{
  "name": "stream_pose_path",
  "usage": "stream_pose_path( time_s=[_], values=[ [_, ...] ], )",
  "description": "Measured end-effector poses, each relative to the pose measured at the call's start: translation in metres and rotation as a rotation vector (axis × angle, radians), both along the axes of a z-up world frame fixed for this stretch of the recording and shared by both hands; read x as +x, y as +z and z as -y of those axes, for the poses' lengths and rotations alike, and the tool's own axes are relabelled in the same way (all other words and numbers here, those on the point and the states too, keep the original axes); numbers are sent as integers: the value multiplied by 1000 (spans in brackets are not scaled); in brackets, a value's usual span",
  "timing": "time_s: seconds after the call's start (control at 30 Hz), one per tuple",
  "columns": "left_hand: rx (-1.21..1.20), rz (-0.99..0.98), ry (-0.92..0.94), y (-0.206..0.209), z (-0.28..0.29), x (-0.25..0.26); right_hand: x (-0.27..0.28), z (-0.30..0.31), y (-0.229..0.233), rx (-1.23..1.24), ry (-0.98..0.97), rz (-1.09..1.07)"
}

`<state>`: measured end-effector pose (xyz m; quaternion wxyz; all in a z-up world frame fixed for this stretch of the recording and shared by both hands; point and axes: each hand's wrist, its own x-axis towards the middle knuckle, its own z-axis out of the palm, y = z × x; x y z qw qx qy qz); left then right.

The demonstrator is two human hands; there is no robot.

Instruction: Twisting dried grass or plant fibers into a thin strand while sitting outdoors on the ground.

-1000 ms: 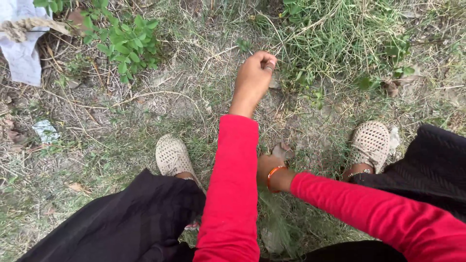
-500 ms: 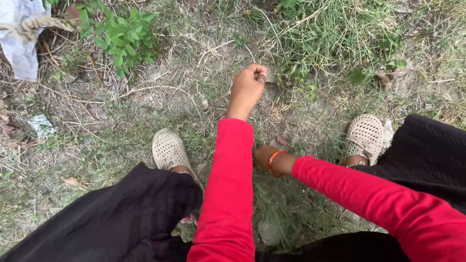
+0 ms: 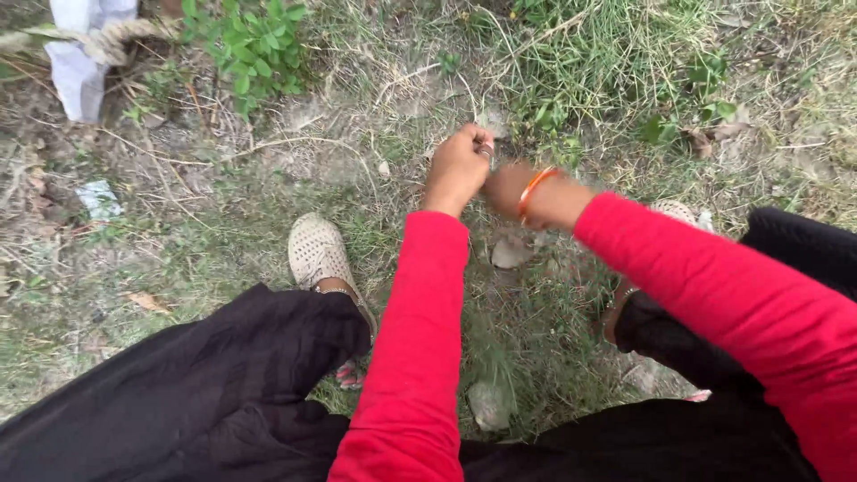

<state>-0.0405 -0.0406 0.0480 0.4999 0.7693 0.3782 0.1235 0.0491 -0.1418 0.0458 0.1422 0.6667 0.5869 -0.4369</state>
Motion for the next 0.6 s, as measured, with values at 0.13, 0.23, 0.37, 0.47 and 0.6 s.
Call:
stream_pose_path(
  time_s=[0.13,0.23,0.37,0.47,0.6],
  values=[
    [-46,-135,15,24,5,-3,43,-8,33,190,-99,258],
    [-14,-122,28,31,8,-5,49,-8,36,254,-125,241],
    [29,-276,-18,45,16,-2,46,-12,25,279,-231,244],
    [-24,-296,29,64,19,-4,52,-9,15,327,-246,245],
    [127,-257,96,51,26,-6,56,-12,25,429,-281,214]
  ],
)
